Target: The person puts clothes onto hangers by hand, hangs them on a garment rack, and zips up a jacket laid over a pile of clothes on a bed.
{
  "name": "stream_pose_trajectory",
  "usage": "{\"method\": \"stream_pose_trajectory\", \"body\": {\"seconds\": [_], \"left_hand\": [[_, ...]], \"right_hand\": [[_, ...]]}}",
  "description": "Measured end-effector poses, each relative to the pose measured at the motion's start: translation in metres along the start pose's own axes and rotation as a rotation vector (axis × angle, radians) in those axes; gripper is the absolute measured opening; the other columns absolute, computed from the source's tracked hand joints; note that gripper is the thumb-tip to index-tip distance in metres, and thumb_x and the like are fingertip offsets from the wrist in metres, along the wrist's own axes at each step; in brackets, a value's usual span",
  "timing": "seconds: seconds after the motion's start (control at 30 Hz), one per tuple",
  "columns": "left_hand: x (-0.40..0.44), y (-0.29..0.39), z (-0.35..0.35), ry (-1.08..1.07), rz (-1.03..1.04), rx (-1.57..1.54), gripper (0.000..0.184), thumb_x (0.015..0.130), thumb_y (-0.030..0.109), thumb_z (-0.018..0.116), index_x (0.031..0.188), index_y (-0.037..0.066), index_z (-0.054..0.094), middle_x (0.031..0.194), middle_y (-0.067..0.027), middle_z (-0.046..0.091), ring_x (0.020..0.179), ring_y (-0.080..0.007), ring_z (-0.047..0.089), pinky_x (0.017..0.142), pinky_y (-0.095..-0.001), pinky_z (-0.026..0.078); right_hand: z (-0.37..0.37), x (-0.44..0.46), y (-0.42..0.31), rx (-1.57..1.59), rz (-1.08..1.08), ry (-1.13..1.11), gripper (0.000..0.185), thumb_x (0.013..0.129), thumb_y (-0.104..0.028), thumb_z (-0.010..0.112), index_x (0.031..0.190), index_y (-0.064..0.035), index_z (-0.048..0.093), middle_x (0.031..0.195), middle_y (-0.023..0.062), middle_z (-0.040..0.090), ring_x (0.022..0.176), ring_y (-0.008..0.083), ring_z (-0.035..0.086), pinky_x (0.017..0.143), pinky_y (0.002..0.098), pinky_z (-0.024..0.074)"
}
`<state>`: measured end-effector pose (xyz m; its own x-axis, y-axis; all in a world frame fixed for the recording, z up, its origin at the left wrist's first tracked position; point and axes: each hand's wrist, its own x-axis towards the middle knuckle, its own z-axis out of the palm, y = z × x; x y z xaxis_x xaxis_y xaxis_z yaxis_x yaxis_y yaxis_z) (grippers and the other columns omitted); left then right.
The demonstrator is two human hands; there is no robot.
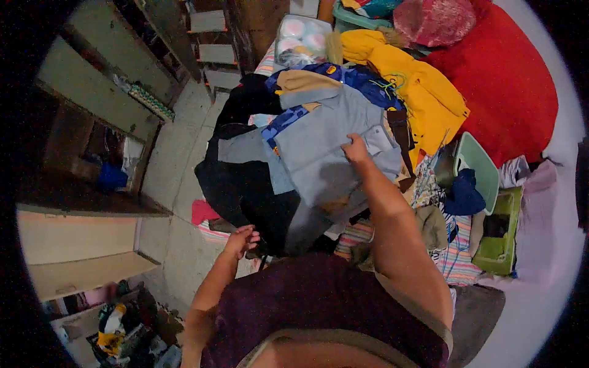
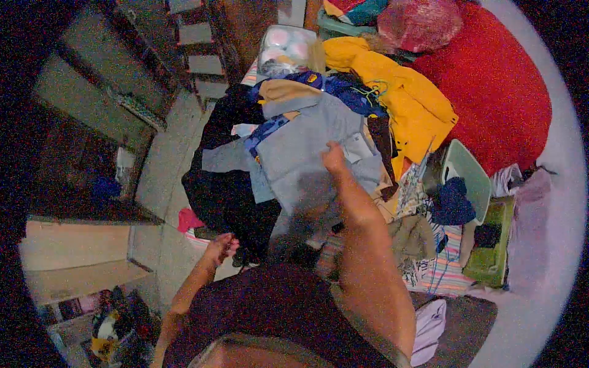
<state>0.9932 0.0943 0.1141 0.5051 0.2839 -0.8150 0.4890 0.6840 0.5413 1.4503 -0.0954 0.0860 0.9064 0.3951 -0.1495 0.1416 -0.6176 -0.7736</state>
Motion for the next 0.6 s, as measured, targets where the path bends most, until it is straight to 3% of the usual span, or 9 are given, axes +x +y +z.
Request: {"method": "stream_pose_trajectory", "body": {"seconds": [0.03,0.13,0.2,0.23,0.33,0.37,0.43,0.53,0.6], "left_hand": [[0.001,0.003,0.004,0.012,0.004,-0.02,0.027,0.086,0.023,0.054,0.11,0.011,0.051,0.091,-0.0044,0.06,0.075,-0.0166,0.059,0.06,-0.0293,0.047],[0.016,0.01,0.012,-0.056,0.022,-0.041,0.03,0.085,0.025,0.056,0.111,0.012,0.05,0.092,-0.003,0.059,0.078,-0.0157,0.057,0.065,-0.0317,0.046],[0.026,0.018,0.027,-0.053,0.038,-0.033,0.036,0.085,0.028,0.054,0.115,0.011,0.046,0.096,-0.0029,0.058,0.08,-0.0167,0.056,0.068,-0.0311,0.047],[0.027,0.025,0.039,-0.031,0.039,-0.024,0.038,0.082,0.029,0.058,0.115,0.013,0.049,0.098,-0.0008,0.056,0.09,-0.0148,0.052,0.076,-0.0343,0.042],[0.042,0.041,0.069,-0.04,0.072,0.005,0.043,0.082,0.031,0.058,0.12,0.014,0.047,0.106,-0.0002,0.053,0.098,-0.0144,0.048,0.079,-0.0342,0.04],[0.042,0.051,0.083,-0.056,0.071,0.057,0.048,0.083,0.034,0.057,0.125,0.015,0.043,0.118,-0.001,0.047,0.106,-0.0159,0.043,0.082,-0.0334,0.038],[0.069,0.049,0.093,-0.08,0.084,0.086,0.05,0.083,0.035,0.056,0.127,0.016,0.041,0.123,-0.0021,0.045,0.109,-0.0177,0.041,0.083,-0.0339,0.038],[0.084,0.056,0.114,-0.063,0.081,0.152,0.058,0.083,0.043,0.052,0.132,0.016,0.035,0.133,-0.0037,0.036,0.121,-0.0207,0.031,0.086,-0.036,0.035],[0.094,0.059,0.125,-0.042,0.072,0.168,0.062,0.083,0.046,0.051,0.134,0.016,0.031,0.135,-0.0041,0.033,0.126,-0.0215,0.026,0.09,-0.039,0.032]], "right_hand": [[0.0,0.003,0.0,0.074,0.071,-0.126,0.049,0.062,-0.013,0.066,0.108,-0.0016,0.053,0.104,0.0218,0.053,0.102,0.0324,0.051,0.084,0.0364,0.0422],[-0.015,-0.018,-0.02,0.127,-0.133,-0.197,0.042,0.067,-0.013,0.07,0.104,-0.0032,0.052,0.08,0.0087,0.053,0.067,0.0126,0.051,0.059,0.025,0.0425],[-0.017,-0.025,-0.014,0.169,-0.287,-0.222,0.04,0.069,-0.011,0.068,0.105,-0.0034,0.052,0.081,0.0078,0.053,0.068,0.0126,0.051,0.061,0.0255,0.0427],[-0.023,-0.03,-0.015,0.162,-0.363,-0.225,0.039,0.07,-0.01,0.067,0.105,-0.0037,0.052,0.081,0.0075,0.053,0.068,0.0126,0.051,0.061,0.0254,0.0428],[-0.043,-0.051,-0.037,0.087,-0.589,-0.213,0.035,0.073,-0.009,0.063,0.106,-0.0046,0.051,0.082,0.0066,0.053,0.068,0.0128,0.05,0.062,0.0246,0.0429],[-0.045,-0.051,-0.039,0.132,-0.584,-0.244,0.033,0.074,-0.009,0.062,0.105,-0.0047,0.052,0.082,0.0062,0.054,0.067,0.0128,0.05,0.061,0.0246,0.0429],[-0.047,-0.054,-0.041,0.224,-0.572,-0.313,0.03,0.075,-0.009,0.06,0.104,-0.005,0.053,0.081,0.0054,0.054,0.066,0.0127,0.051,0.06,0.0248,0.043],[-0.059,-0.065,-0.064,0.357,-0.239,-0.477,0.022,0.08,-0.008,0.056,0.102,-0.0037,0.054,0.077,0.0046,0.054,0.062,0.0119,0.051,0.057,0.0246,0.0423],[-0.066,-0.07,-0.079,0.453,-0.163,-0.49,0.018,0.083,-0.008,0.053,0.1,-0.0023,0.055,0.074,0.0039,0.053,0.06,0.0113,0.051,0.054,0.0245,0.0414]]}}
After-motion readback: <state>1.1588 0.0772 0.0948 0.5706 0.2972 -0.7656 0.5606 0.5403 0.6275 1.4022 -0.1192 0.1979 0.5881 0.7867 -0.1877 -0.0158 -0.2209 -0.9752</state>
